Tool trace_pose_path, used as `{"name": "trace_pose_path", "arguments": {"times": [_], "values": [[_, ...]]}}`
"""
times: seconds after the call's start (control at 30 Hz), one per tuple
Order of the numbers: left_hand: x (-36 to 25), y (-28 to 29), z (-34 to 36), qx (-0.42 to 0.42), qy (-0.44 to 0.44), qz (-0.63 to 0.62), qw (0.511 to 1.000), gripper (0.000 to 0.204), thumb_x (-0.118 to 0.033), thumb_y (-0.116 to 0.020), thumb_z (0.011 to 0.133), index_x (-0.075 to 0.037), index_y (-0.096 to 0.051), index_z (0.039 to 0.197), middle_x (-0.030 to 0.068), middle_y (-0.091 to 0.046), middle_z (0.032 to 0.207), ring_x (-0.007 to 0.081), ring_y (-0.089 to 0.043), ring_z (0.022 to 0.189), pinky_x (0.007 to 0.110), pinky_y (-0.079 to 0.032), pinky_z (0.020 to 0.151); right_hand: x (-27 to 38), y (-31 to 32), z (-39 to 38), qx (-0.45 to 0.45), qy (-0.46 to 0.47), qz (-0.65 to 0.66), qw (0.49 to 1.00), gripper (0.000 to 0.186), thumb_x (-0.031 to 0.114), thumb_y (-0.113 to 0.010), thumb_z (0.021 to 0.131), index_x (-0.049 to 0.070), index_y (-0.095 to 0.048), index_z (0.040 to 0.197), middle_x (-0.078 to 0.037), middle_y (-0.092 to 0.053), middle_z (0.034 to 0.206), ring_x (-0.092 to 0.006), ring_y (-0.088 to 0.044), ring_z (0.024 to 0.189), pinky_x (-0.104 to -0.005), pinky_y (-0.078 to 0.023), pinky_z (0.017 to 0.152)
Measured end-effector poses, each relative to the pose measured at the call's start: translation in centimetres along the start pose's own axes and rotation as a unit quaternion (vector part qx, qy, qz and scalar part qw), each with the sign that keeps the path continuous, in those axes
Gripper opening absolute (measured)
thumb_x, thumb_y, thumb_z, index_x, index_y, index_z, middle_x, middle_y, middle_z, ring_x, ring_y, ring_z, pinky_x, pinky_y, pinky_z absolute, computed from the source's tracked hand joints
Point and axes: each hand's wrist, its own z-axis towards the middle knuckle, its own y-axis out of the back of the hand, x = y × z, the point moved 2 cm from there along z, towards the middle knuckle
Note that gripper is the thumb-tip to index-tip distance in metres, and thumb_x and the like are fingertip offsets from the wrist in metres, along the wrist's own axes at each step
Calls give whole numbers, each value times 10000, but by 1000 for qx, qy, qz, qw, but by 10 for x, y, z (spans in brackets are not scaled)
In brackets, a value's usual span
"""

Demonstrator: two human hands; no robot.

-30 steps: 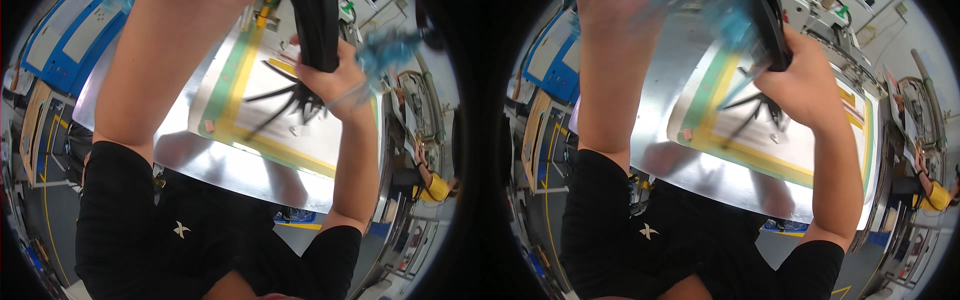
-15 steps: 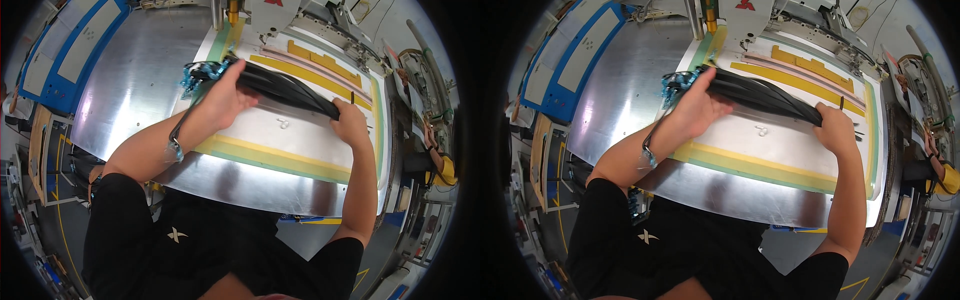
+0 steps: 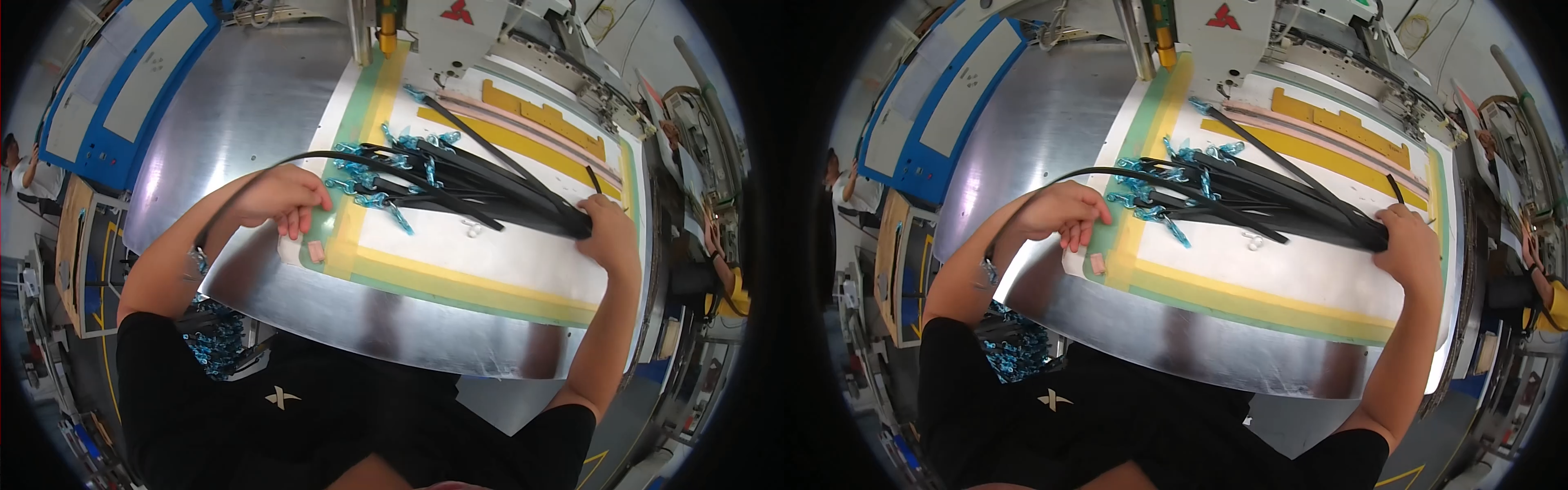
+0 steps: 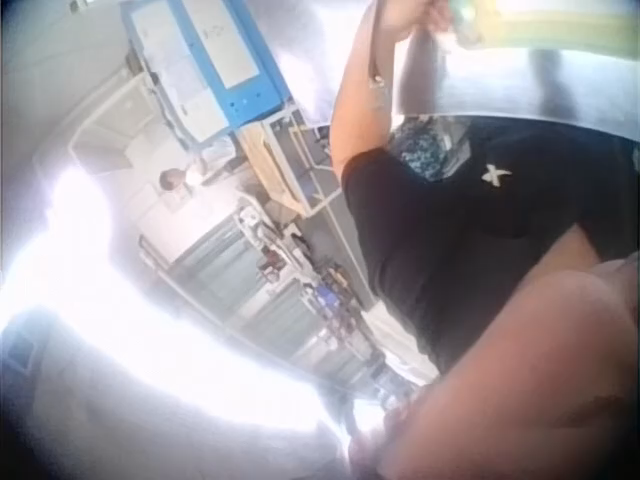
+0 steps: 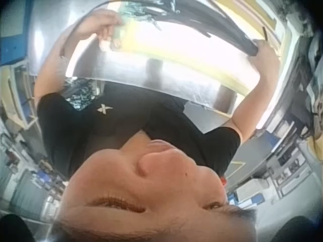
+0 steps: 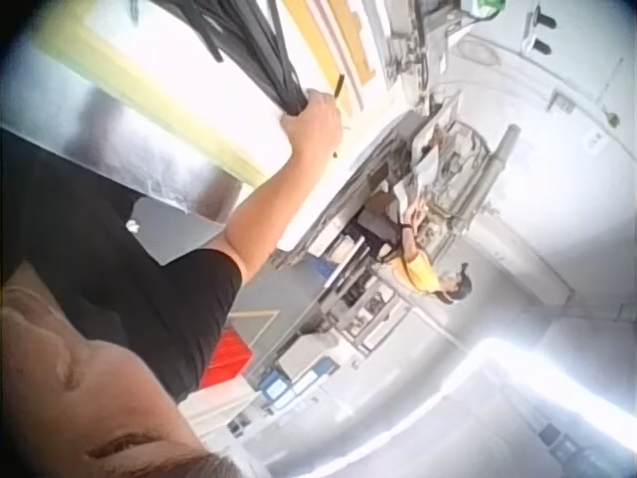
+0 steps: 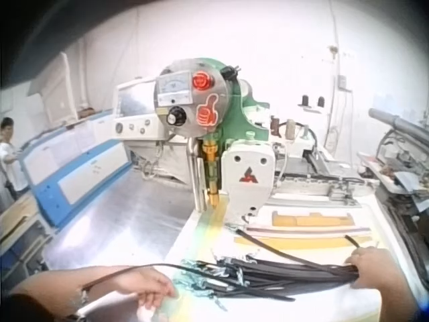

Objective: Operating an industrial sewing machine to attach zippers to leather components.

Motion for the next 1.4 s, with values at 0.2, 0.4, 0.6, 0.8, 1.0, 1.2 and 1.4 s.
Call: {"name": "trace_pose_path", "arguments": {"times": [0.2,0.4,0.6,0.8,1.0,1.2,1.4], "values": [[-42,-11,26,-34,-5,315,948,336,-251,-495,1077,19,-691,1042,117,-698,782,179,-697,647,297,-570,566,87,36,27,-45,86,221,970,500,217,-877,741,75,-713,1190,-131,-682,1174,-362,-681,1066,-447,-554,910],[-33,-46,4,-30,-110,358,927,491,-494,-662,981,-4,-676,1013,118,-708,871,244,-700,794,384,-561,712,177,-2,23,-48,300,187,934,371,405,-791,848,76,-626,895,-79,-569,883,-282,-678,763,-405,-546,613],[15,-69,-28,-110,-222,579,777,312,-283,-821,845,-51,-652,966,113,-646,935,324,-645,953,441,-515,852,182,-34,-18,8,316,126,940,154,185,-672,864,71,-612,947,-58,-573,881,-222,-674,753,-367,-554,595],[-3,-66,-23,-151,-191,509,825,202,-161,-736,916,-51,-608,1027,131,-668,884,384,-661,881,469,-525,796,166,-3,-21,-68,259,109,957,112,117,-634,836,79,-608,938,-56,-590,852,-229,-656,729,-378,-546,603],[-32,-57,-1,-225,-288,423,829,190,-110,-684,963,-52,-557,1091,167,-682,892,382,-688,839,441,-535,749,94,21,-35,-131,132,73,980,286,260,-766,837,86,-645,1030,-65,-625,864,-288,-651,691,-402,-522,604],[-53,-98,44,-153,-382,463,785,216,-134,-722,938,-62,-613,1109,155,-664,1028,370,-664,933,447,-534,811,89,-22,-45,-68,124,102,985,414,320,-842,791,83,-686,1092,-77,-647,927,-286,-677,731,-382,-536,603],[-103,-70,98,-204,-449,526,693,239,-146,-652,968,-39,-661,1181,163,-678,1149,389,-633,1095,467,-503,961,48,-15,-53,0,-28,121,992,420,281,-860,771,72,-715,1105,-89,-685,985,-336,-703,870,-446,-570,740]]}}
